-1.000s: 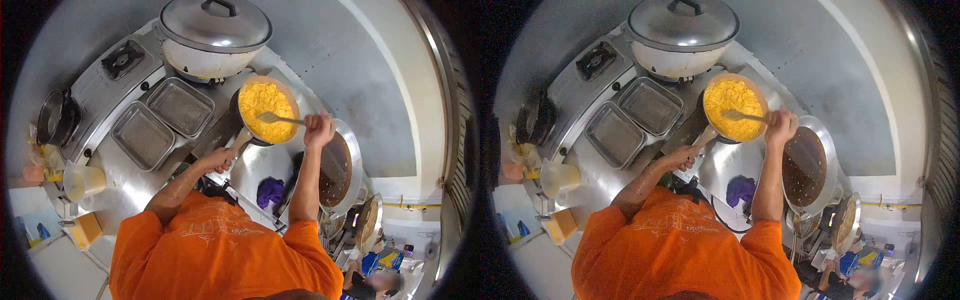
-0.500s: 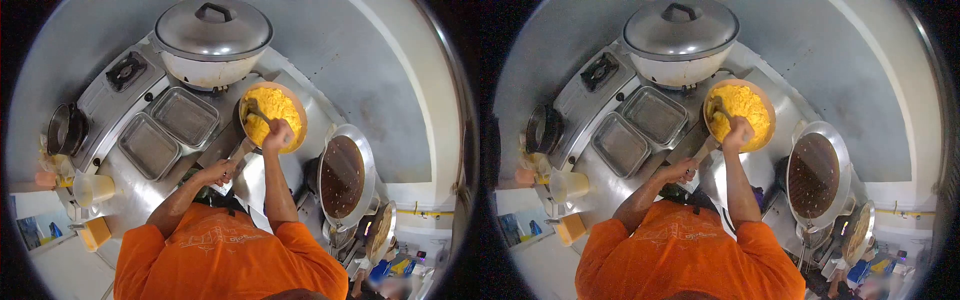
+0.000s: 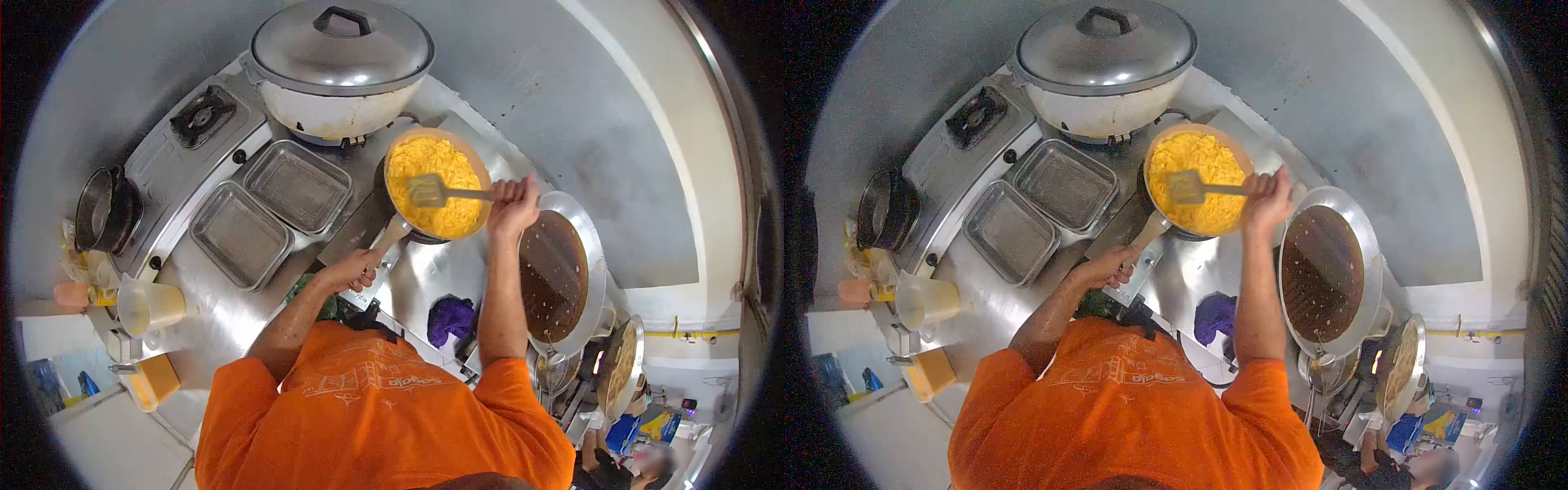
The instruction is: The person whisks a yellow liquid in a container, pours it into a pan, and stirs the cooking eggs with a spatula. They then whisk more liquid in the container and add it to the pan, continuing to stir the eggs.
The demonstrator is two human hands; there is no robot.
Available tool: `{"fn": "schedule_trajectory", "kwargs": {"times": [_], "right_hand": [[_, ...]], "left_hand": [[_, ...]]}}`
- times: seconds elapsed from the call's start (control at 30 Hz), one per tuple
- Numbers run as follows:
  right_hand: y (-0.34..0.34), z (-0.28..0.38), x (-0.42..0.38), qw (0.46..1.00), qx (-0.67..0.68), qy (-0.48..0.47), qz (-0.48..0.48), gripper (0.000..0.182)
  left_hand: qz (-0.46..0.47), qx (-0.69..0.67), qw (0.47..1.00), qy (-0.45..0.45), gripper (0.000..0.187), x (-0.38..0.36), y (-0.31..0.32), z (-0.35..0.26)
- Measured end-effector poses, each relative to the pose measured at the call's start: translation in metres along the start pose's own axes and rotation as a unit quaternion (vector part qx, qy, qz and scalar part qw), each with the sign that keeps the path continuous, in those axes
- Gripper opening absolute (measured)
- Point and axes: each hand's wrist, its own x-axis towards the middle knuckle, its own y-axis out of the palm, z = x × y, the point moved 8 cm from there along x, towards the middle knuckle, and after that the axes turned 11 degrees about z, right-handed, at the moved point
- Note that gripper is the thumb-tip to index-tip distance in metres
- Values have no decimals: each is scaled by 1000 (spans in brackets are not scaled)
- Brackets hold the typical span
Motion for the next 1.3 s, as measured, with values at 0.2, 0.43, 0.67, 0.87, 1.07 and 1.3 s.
{"fn": "schedule_trajectory", "kwargs": {"times": [0.2, 0.43, 0.67, 0.87, 1.07, 1.3], "right_hand": [[-14, -85, -22, 996, 85, -26, -25, 34], [9, -100, 10, 987, -62, -69, -128, 36], [4, -92, -9, 989, -31, -86, -113, 38], [5, -100, -10, 994, -29, -62, -82, 35], [-13, -62, 32, 999, -13, -41, 5, 38], [7, 28, -1, 988, -81, -20, 130, 48]], "left_hand": [[-12, 13, 1000, -4, 38, -3, 1, -4], [-23, 26, 999, -7, 38, -2, 3, -2], [-7, -1, 1000, -5, 36, 0, 4, 2], [-29, 4, 1000, 7, 34, 2, -1, 0], [-42, 15, 999, 15, 33, -4, 5, 0], [-36, 2, 999, 21, 37, 2, 3, 4]]}}
